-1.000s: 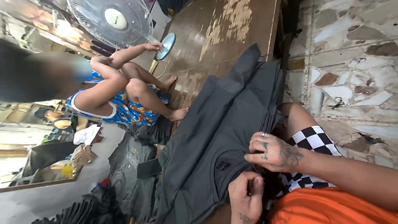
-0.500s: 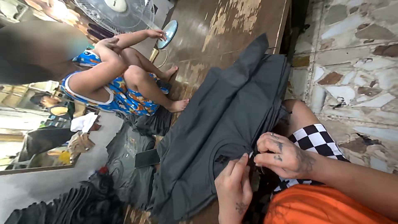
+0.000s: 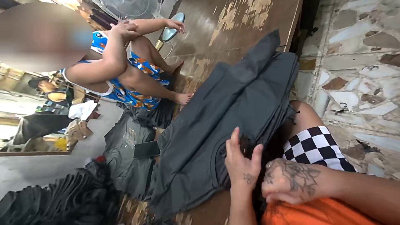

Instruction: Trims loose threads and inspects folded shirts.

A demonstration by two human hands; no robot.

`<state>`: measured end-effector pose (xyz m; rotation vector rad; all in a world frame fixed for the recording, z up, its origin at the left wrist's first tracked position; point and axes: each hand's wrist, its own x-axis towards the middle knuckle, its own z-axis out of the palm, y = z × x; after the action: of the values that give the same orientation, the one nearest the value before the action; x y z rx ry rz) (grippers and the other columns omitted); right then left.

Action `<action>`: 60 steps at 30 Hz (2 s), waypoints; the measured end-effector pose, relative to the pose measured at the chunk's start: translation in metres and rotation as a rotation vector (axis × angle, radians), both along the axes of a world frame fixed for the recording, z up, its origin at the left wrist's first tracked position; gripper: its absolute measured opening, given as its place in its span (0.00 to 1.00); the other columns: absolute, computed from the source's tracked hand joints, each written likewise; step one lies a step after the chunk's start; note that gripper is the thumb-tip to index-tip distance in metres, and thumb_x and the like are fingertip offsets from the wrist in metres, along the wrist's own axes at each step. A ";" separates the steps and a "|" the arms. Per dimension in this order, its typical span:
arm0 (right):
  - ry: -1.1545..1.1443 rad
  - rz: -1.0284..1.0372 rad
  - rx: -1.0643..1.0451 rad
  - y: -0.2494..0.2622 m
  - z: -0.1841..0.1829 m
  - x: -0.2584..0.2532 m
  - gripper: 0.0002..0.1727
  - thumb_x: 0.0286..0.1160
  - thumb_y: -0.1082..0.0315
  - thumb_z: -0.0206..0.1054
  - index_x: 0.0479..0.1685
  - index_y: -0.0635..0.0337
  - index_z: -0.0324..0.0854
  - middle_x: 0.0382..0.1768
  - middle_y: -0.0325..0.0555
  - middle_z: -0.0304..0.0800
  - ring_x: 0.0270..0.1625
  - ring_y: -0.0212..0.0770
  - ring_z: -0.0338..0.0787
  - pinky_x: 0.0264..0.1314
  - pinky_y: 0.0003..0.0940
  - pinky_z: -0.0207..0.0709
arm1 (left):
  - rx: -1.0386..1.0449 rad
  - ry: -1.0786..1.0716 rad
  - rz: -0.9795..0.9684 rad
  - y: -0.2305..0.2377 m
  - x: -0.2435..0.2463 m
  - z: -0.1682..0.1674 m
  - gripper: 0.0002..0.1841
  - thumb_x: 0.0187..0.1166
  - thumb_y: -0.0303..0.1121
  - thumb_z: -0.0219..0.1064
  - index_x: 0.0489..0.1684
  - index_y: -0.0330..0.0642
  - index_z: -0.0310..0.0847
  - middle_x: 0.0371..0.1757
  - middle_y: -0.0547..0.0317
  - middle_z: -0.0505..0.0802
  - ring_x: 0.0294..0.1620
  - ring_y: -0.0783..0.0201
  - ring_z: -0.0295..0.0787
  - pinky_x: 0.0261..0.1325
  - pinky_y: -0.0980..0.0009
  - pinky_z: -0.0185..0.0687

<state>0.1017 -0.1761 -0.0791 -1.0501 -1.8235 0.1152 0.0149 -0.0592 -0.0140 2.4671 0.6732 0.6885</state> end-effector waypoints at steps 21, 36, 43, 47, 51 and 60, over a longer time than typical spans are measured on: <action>0.218 -0.373 0.021 0.026 0.002 0.044 0.13 0.81 0.66 0.57 0.34 0.60 0.84 0.33 0.52 0.90 0.41 0.50 0.89 0.52 0.45 0.77 | -0.395 -0.311 -0.086 0.003 -0.025 -0.016 0.31 0.76 0.20 0.58 0.79 0.14 0.56 0.31 0.70 0.87 0.22 0.86 0.75 0.24 0.86 0.73; 0.240 -0.208 -0.007 -0.002 0.007 0.046 0.32 0.93 0.52 0.49 0.16 0.59 0.75 0.15 0.46 0.78 0.26 0.41 0.83 0.44 0.35 0.77 | -0.533 -0.276 -0.120 0.026 -0.089 0.012 0.24 0.89 0.51 0.56 0.79 0.53 0.73 0.46 0.74 0.95 0.24 0.86 0.80 0.25 0.87 0.76; 0.000 -0.492 -0.005 0.015 0.021 0.037 0.26 0.88 0.48 0.55 0.32 0.59 0.86 0.29 0.50 0.89 0.38 0.51 0.91 0.48 0.48 0.82 | -0.471 -0.257 0.265 0.041 -0.126 0.026 0.19 0.93 0.44 0.44 0.63 0.41 0.75 0.22 0.81 0.84 0.16 0.84 0.76 0.19 0.85 0.74; -0.052 -0.504 -0.027 0.032 0.007 0.039 0.15 0.81 0.62 0.58 0.32 0.60 0.87 0.32 0.52 0.90 0.41 0.55 0.92 0.51 0.54 0.81 | -0.297 -0.008 0.323 0.021 -0.123 0.004 0.29 0.82 0.38 0.62 0.80 0.30 0.67 0.43 0.58 0.90 0.33 0.79 0.82 0.39 0.78 0.81; 0.042 -0.468 0.032 0.022 0.009 0.038 0.14 0.80 0.65 0.58 0.29 0.59 0.85 0.32 0.51 0.90 0.42 0.50 0.91 0.55 0.44 0.81 | -0.113 -0.023 0.204 0.004 -0.119 0.012 0.29 0.78 0.42 0.66 0.74 0.32 0.70 0.41 0.61 0.86 0.33 0.81 0.80 0.37 0.82 0.79; 0.061 -0.482 0.013 0.019 0.019 0.037 0.10 0.70 0.71 0.58 0.22 0.61 0.78 0.24 0.52 0.83 0.34 0.52 0.87 0.46 0.45 0.78 | 0.388 0.154 -0.120 -0.007 -0.049 0.021 0.13 0.69 0.28 0.67 0.48 0.37 0.92 0.40 0.52 0.95 0.40 0.53 0.94 0.40 0.59 0.88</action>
<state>0.1384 -0.1574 -0.0596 -1.4296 -1.4694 -0.1526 -0.0338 -0.0663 0.0072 2.9137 0.4747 0.6356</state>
